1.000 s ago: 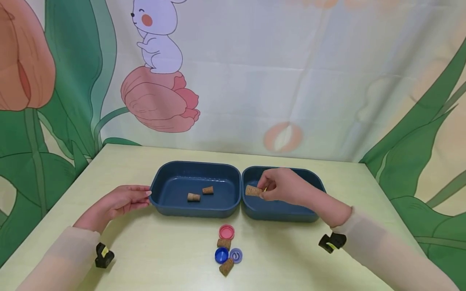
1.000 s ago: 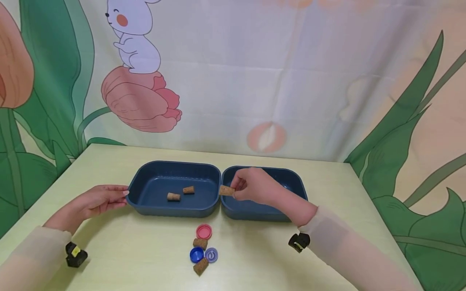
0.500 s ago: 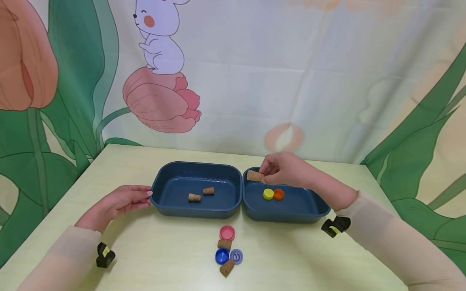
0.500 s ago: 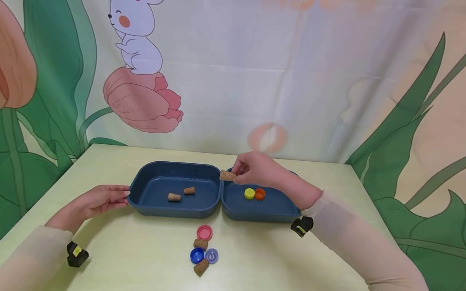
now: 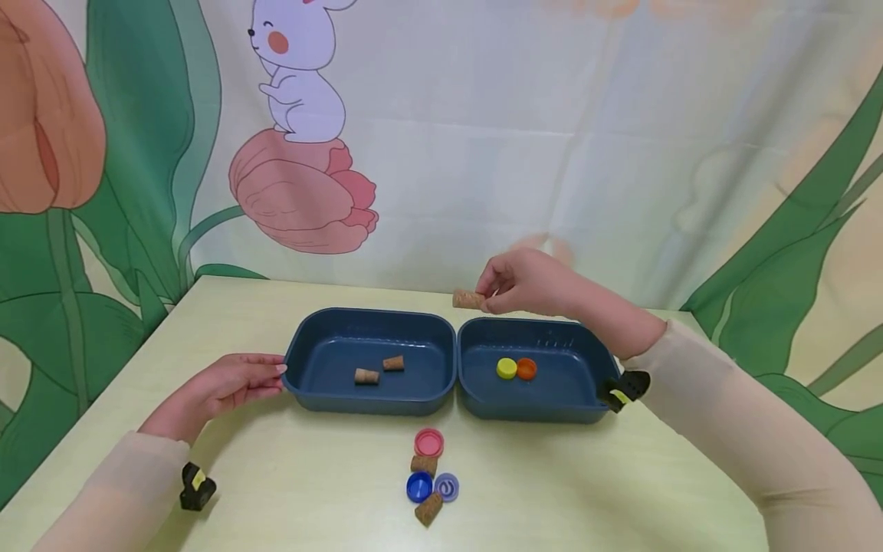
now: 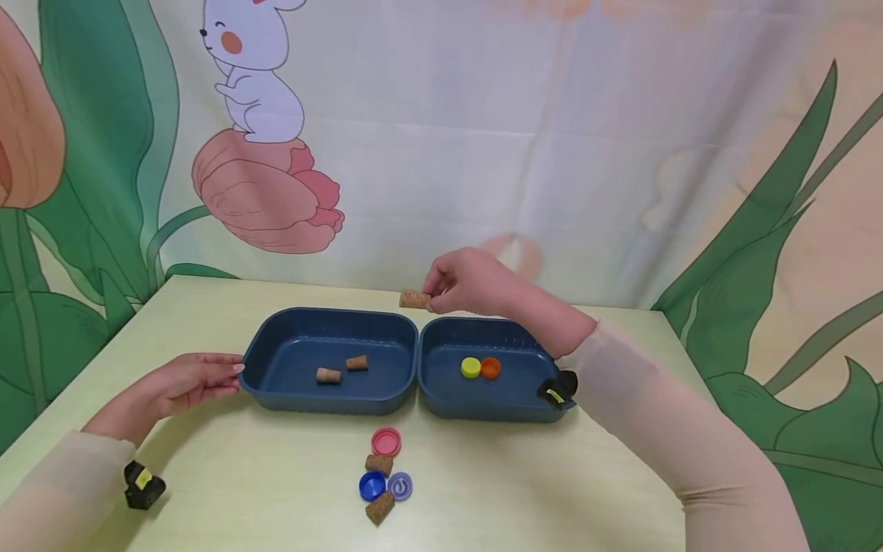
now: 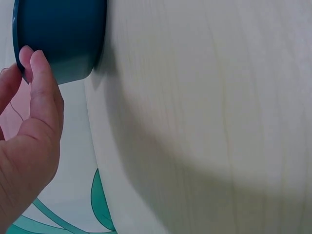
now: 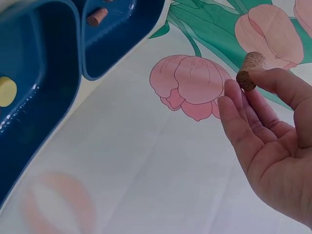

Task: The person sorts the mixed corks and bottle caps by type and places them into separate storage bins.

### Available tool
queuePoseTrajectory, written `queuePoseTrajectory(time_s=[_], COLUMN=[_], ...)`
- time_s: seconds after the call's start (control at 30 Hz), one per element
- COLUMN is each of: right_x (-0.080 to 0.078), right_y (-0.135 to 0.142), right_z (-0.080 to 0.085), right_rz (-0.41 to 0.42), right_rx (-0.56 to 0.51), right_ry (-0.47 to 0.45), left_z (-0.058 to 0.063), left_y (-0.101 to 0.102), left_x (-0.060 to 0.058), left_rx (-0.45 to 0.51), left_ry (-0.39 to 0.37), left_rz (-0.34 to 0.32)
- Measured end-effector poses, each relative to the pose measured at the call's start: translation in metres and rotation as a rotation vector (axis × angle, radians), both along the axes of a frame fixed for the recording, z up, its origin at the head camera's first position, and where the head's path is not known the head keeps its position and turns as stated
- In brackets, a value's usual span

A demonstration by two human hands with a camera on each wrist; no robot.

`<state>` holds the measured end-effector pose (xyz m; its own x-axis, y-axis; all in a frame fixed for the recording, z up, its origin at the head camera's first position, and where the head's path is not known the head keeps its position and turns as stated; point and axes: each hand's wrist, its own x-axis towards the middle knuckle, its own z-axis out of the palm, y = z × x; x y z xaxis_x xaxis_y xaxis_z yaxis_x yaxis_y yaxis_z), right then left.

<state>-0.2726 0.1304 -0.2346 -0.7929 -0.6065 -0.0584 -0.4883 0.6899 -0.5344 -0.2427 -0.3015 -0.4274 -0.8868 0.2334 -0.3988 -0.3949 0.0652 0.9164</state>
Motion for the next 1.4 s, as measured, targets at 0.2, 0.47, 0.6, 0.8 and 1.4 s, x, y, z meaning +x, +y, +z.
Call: queuePoseTrajectory(time_s=[0.2,0.47,0.6,0.8,1.4], right_x=[-0.013,-0.032,-0.042,-0.058,-0.078], right_y=[-0.007,-0.024,-0.034,-0.050,-0.087], right_z=[0.004,0.004,0.000,-0.012,-0.050], right_rz=[0.015,0.049,0.057,0.060,0.082], right_rx=[0.006,0.017,0.024,0.050,0.099], right_ry=[-0.005,0.018,0.019,0.007,-0.064], left_z=[-0.001,0.000,0.003,0.001,-0.003], left_y=[0.001,0.000,0.001,0.001,-0.001], left_x=[-0.002,-0.004,-0.003,-0.001,-0.001], left_rx=[-0.010,-0.002,-0.002,-0.006,0.020], left_ry=[0.000,0.002,0.003,0.009,0.022], left_rz=[-0.001,0.002,-0.003,-0.008,-0.017])
